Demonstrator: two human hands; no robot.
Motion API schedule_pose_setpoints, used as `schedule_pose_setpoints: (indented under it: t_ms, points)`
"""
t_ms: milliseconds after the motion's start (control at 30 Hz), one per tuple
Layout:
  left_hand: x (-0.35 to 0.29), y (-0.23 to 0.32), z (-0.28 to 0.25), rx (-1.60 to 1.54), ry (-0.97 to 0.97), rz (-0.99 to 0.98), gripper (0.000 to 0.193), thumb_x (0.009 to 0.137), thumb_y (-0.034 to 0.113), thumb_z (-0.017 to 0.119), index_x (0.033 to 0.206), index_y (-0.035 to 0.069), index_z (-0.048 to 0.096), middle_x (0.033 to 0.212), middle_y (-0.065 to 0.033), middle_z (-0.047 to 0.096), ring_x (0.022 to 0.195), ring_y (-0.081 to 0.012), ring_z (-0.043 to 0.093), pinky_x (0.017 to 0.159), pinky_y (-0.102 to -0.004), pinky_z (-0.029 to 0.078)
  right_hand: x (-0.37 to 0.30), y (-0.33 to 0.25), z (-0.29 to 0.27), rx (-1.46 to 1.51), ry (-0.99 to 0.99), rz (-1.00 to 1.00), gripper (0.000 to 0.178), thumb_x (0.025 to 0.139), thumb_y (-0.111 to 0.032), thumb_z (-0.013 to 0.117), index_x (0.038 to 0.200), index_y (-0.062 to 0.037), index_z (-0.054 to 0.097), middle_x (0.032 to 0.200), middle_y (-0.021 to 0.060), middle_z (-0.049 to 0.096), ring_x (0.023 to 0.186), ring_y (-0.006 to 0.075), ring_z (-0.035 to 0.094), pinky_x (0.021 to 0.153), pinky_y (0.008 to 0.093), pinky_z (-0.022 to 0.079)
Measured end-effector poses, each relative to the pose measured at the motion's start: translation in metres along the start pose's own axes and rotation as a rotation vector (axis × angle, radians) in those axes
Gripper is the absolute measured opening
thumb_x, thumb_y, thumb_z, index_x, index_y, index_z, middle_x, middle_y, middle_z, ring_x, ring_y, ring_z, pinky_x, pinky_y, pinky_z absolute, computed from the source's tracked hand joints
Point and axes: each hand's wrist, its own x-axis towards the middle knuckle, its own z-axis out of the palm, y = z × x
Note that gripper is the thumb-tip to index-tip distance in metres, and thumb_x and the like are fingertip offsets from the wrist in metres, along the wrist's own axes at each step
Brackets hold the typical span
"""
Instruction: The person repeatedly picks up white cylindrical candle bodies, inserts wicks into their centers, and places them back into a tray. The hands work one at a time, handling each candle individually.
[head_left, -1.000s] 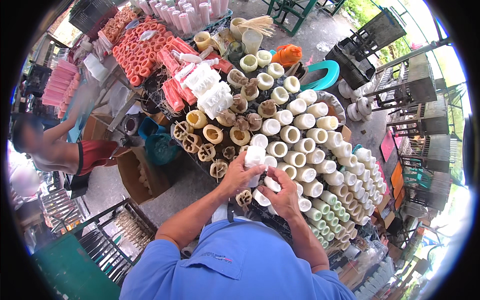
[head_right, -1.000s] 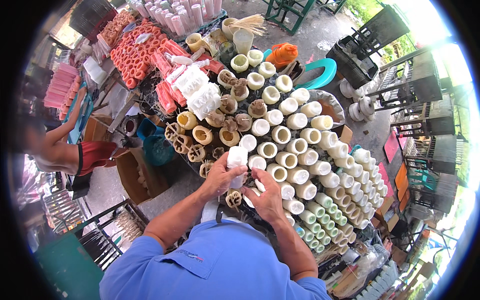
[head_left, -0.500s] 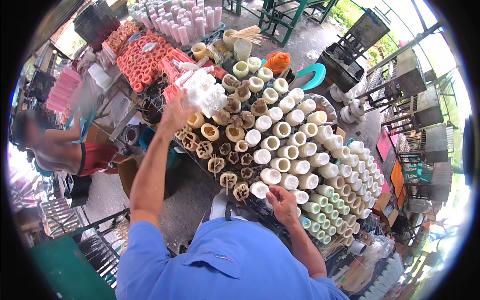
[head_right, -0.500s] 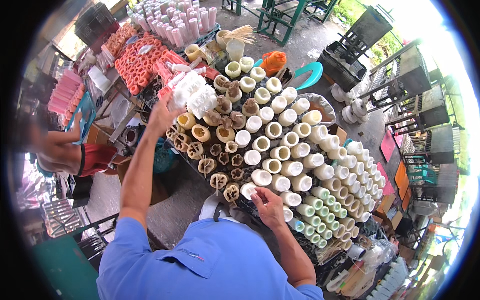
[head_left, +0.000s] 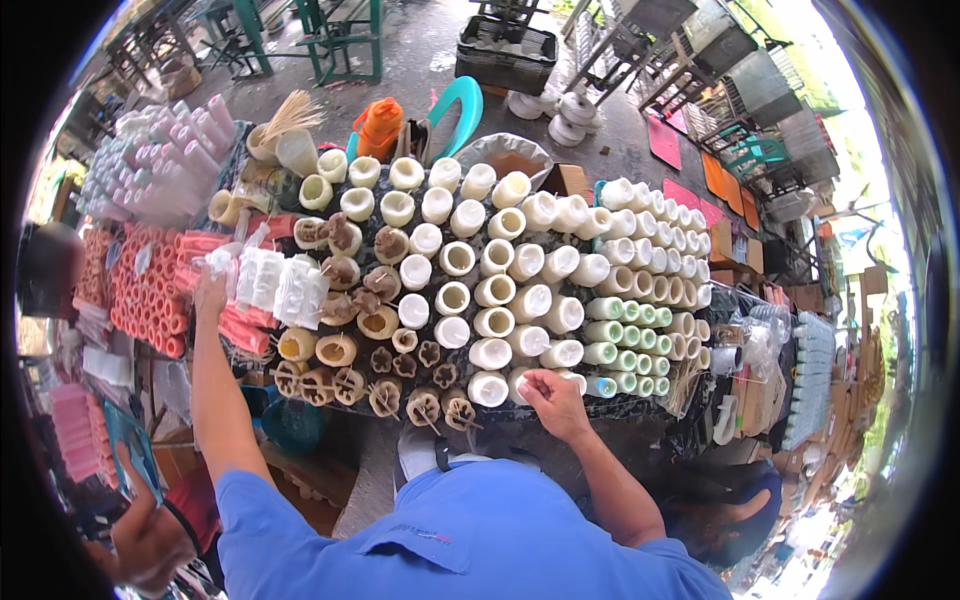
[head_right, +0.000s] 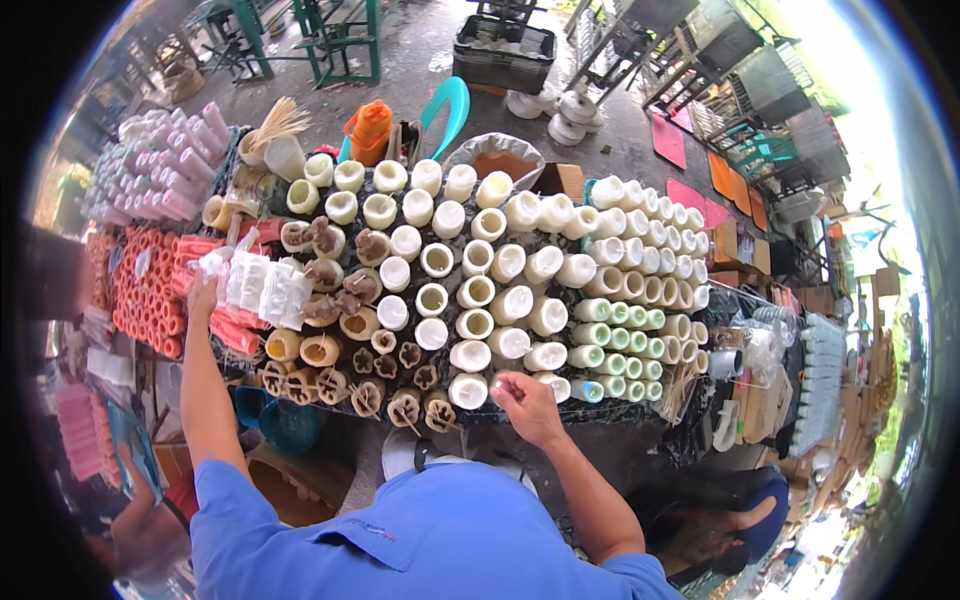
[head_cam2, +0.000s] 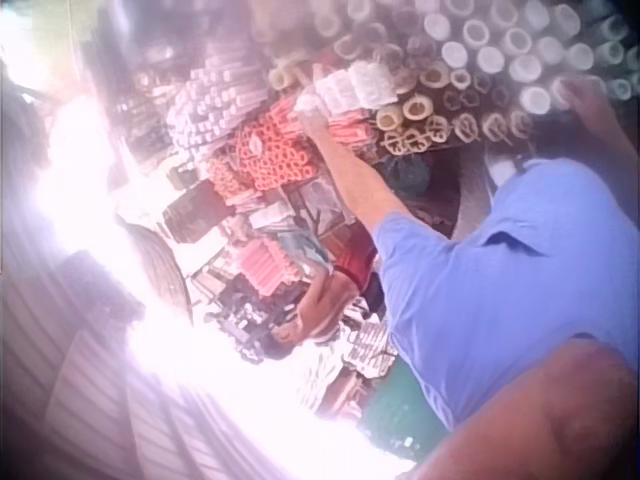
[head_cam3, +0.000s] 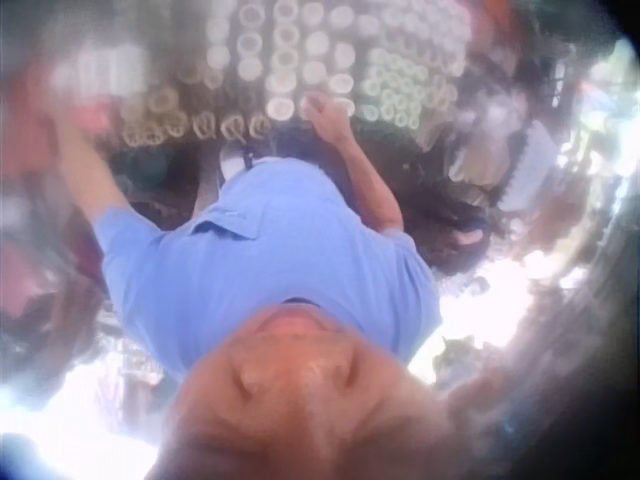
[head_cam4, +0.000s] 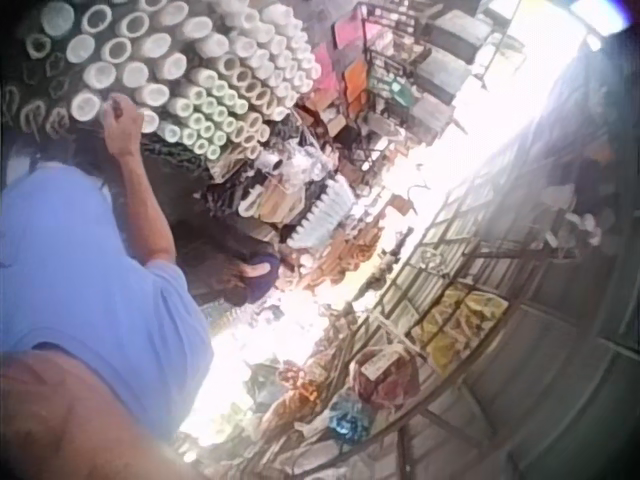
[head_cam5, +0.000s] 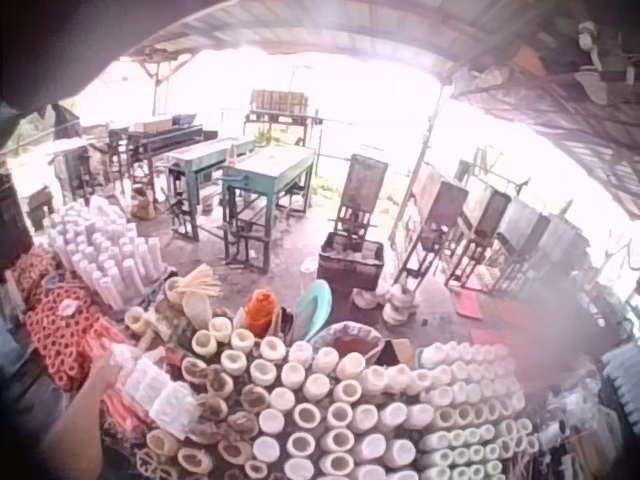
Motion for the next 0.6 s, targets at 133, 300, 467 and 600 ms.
schedule_pose_setpoints:
  t_ms: [133, 300, 467, 600]
  points:
    - [-0.005, 0.001, -0.016, 0.021, -0.011, 0.084, 0.067, 0.105, 0.039, 0.058, 0.161, 0.004, 0.045, 0.157, -0.0289, 0.052, 0.145, -0.0459, 0.05, 0.122, -0.0496, 0.039, 0.069, -0.028, 0.007, -0.083, 0.08, -0.108, 0.025, 0.098, -0.024, 0.074, 0.102, 0.0012, 0.072, 0.073, 0.0035, 0.062, 0.066, 0.0104, 0.052, 0.063, 0.0311, 0.046]
    - [0.006, 0.01, -0.035, 0.058, -0.196, 0.054, 0.066, 0.104, 0.035, 0.059, 0.161, 0.005, 0.045, 0.154, -0.0289, 0.054, 0.144, -0.0454, 0.051, 0.12, -0.0498, 0.04, 0.182, -0.067, 0.01, -0.226, 0.151, -0.26, 0.027, 0.094, -0.025, 0.076, 0.1, 0.001, 0.074, 0.075, 0.0128, 0.068, 0.069, 0.0267, 0.066, 0.069, 0.0415, 0.052]
    - [-0.006, 0.01, -0.032, -0.092, -0.084, 0.132, 0.078, 0.1, 0.04, 0.066, 0.16, -0.003, 0.042, 0.156, -0.0311, 0.052, 0.145, -0.045, 0.05, 0.12, -0.0482, 0.04, 0.283, -0.089, 0.025, -0.659, 0.208, -0.449, 0.035, 0.092, -0.026, 0.075, 0.118, -0.0035, 0.071, 0.118, 0.0204, 0.074, 0.116, 0.0383, 0.068, 0.102, 0.0489, 0.051]
    - [-0.015, 0.015, -0.034, -0.158, -0.069, 0.114, 0.081, 0.099, 0.044, 0.067, 0.16, -0.003, 0.042, 0.157, -0.0303, 0.052, 0.146, -0.0441, 0.05, 0.121, -0.0475, 0.04, 0.325, -0.088, 0.053, -1.051, 0.084, -0.47, 0.052, 0.089, -0.025, 0.078, 0.134, -0.006, 0.063, 0.134, 0.0215, 0.068, 0.128, 0.0418, 0.062, 0.109, 0.0532, 0.047]
